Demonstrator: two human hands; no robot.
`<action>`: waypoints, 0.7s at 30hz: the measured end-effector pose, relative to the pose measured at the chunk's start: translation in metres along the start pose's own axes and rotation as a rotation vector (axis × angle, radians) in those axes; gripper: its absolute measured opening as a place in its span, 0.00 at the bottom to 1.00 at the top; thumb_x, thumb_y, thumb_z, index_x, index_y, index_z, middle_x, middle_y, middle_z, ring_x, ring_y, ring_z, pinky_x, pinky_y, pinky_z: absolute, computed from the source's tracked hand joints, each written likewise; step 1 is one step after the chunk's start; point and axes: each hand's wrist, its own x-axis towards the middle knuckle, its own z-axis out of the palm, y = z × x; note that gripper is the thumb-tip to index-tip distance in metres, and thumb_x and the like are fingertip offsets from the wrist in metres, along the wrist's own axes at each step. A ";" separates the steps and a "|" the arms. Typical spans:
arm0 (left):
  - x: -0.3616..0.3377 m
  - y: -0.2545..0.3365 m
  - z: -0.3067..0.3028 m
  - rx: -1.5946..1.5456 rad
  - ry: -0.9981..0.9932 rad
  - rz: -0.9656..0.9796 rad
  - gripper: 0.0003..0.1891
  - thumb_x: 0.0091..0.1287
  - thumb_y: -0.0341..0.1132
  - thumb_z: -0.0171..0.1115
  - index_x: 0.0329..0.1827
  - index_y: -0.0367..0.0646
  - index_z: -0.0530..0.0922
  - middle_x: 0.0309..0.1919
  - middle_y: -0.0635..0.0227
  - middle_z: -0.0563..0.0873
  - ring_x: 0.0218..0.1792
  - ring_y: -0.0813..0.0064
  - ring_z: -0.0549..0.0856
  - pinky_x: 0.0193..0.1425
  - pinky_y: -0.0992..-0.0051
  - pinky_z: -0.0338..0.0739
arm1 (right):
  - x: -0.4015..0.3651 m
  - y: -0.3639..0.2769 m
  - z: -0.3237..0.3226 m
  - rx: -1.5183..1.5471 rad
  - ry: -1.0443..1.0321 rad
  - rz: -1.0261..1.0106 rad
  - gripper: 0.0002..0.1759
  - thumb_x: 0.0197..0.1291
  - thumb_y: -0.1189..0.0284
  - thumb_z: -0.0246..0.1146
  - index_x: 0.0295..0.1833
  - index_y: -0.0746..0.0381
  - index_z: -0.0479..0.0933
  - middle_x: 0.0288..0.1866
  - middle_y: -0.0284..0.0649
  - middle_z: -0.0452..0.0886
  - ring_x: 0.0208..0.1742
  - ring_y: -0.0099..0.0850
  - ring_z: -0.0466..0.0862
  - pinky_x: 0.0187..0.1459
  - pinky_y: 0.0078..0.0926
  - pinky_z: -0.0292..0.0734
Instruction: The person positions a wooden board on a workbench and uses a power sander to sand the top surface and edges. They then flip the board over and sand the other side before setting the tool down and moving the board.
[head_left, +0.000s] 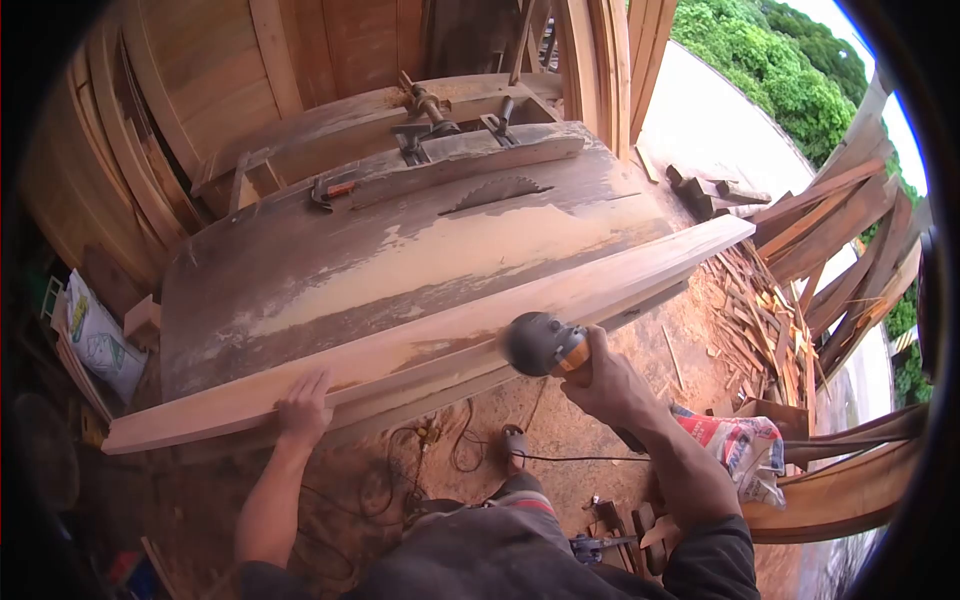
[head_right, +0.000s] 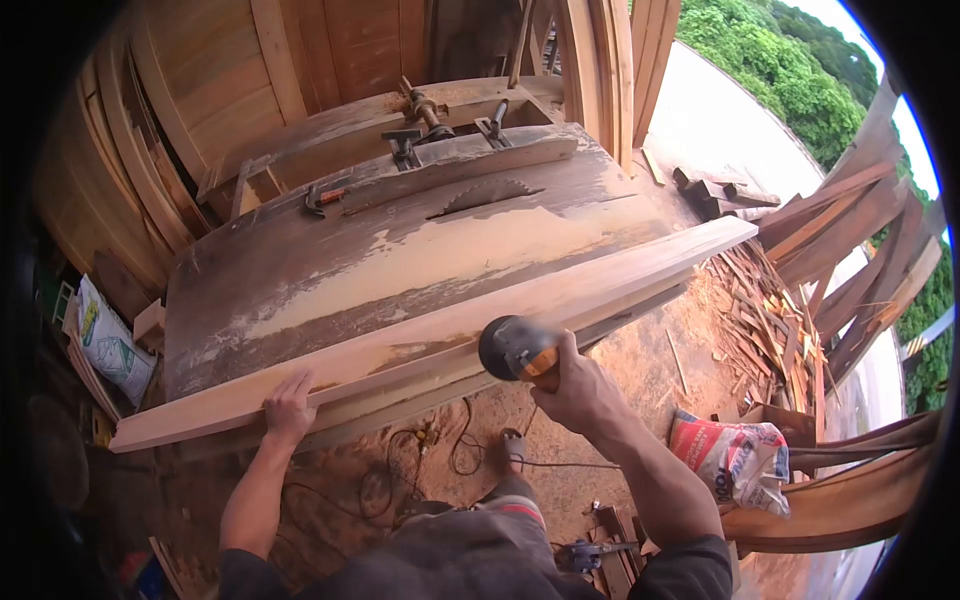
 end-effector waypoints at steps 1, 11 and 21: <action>0.002 0.002 -0.002 0.008 -0.015 -0.003 0.29 0.53 0.25 0.70 0.63 0.42 0.86 0.61 0.58 0.90 0.63 0.55 0.89 0.68 0.57 0.84 | 0.004 0.016 -0.022 0.001 0.012 0.055 0.41 0.59 0.64 0.74 0.71 0.64 0.61 0.47 0.67 0.87 0.51 0.67 0.87 0.51 0.57 0.81; 0.016 0.003 -0.019 0.065 -0.199 -0.144 0.29 0.52 0.27 0.74 0.62 0.41 0.86 0.58 0.54 0.91 0.60 0.50 0.89 0.66 0.56 0.84 | 0.096 0.286 -0.193 0.110 0.387 0.301 0.39 0.57 0.62 0.75 0.67 0.66 0.64 0.49 0.62 0.87 0.53 0.59 0.89 0.56 0.50 0.82; 0.144 -0.005 -0.046 0.037 -0.681 -0.451 0.26 0.53 0.45 0.84 0.54 0.45 0.91 0.49 0.50 0.93 0.53 0.44 0.90 0.59 0.53 0.83 | 0.025 0.400 -0.114 0.927 0.636 0.368 0.29 0.64 0.71 0.71 0.65 0.61 0.65 0.41 0.40 0.79 0.29 0.29 0.84 0.29 0.30 0.85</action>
